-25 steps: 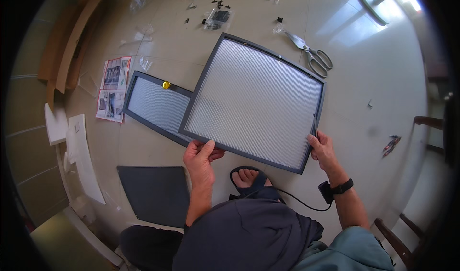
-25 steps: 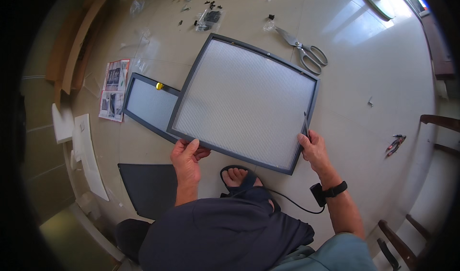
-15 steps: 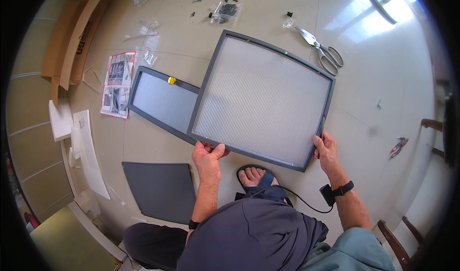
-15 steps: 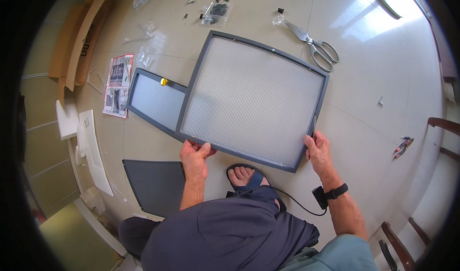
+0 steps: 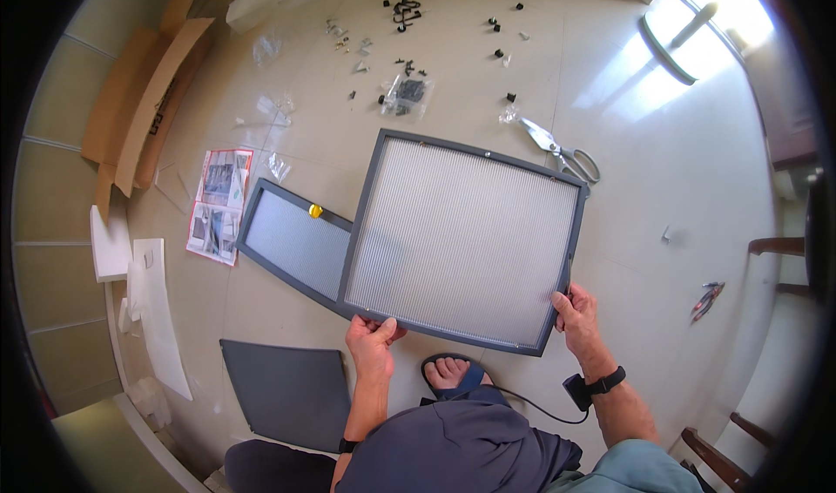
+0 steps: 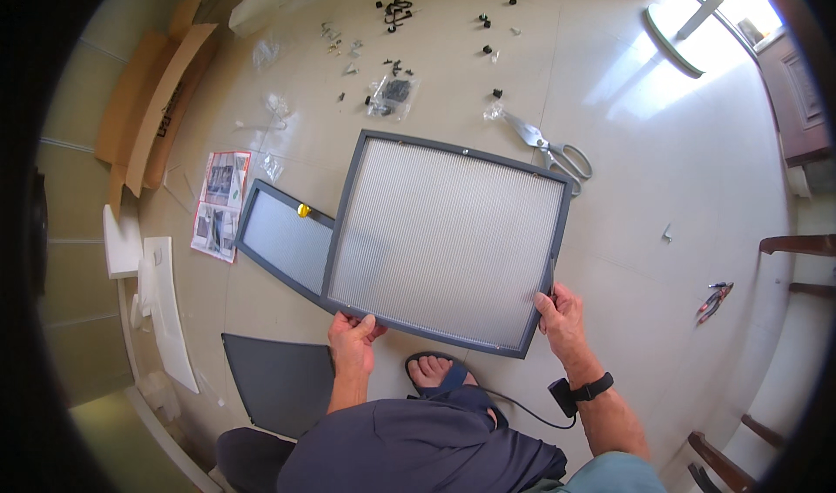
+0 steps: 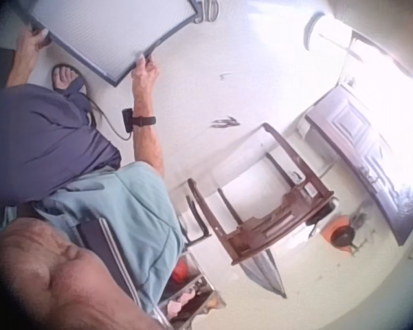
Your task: The person attaches metal hardware and handles to mesh-paneled door frames using a screwdriver while sitting on a tiled floor.
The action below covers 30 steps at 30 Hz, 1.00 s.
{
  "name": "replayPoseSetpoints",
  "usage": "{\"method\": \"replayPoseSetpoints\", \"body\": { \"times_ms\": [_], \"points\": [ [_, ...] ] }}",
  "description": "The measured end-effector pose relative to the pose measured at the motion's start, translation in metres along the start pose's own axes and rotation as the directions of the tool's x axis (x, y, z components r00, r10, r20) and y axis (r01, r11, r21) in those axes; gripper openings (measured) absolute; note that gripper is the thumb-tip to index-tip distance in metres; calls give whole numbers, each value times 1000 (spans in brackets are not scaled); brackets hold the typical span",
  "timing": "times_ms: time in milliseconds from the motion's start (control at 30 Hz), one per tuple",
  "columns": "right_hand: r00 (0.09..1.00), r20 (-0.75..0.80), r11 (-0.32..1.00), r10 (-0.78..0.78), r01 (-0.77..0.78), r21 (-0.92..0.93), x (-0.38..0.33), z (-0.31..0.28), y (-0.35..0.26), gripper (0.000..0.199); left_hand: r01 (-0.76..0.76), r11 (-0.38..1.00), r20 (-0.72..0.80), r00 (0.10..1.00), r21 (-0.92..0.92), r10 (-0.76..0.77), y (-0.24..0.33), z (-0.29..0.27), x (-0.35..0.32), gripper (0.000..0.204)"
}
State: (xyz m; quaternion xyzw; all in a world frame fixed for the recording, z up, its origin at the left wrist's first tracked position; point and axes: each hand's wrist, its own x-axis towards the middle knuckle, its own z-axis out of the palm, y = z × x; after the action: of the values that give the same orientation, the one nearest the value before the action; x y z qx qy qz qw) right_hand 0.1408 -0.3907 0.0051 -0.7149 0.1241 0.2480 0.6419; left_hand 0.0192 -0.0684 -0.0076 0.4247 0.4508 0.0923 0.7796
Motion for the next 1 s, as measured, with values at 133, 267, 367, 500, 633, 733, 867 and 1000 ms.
{"method": "replayPoseSetpoints", "body": {
  "times_ms": [133, 267, 367, 500, 633, 733, 867, 1000],
  "points": [
    [1000, 15, 994, 27, -29, 104, 0, -2, -15, 22, -10, 1000, 24, 1000, -11, 11, 2, 0, 1, 26],
    [999, 40, 992, 20, -25, 128, 1, -4, -20, 23, -28, 1000, 24, 999, -4, 28, 10, 7, -1, 24],
    [998, 49, 991, 40, -46, 126, 1, -2, -17, 22, -37, 999, 8, 999, -20, 37, 14, 7, -2, 22],
    [999, 31, 988, 31, -36, 148, -2, 9, -16, 16, -18, 999, 4, 1000, -40, 18, 12, -6, -3, 22],
    [1000, 1, 992, -22, 22, 120, -5, 1, -26, 15, 31, 996, 8, 1000, -82, -30, 3, 4, -1, 21],
    [991, 92, 992, -96, 88, 86, 4, -4, -33, 21, -33, 992, 6, 999, -120, 34, -1, 3, -5, 17],
    [961, 186, 977, -203, 210, -22, 21, 23, -55, 30, -137, 976, -56, 990, -168, 129, 16, -12, -14, 12],
    [898, 321, 920, -303, 363, -148, 44, 85, -104, 28, -213, 940, -151, 972, -266, 178, 43, -40, -7, 12]
  ]
}}
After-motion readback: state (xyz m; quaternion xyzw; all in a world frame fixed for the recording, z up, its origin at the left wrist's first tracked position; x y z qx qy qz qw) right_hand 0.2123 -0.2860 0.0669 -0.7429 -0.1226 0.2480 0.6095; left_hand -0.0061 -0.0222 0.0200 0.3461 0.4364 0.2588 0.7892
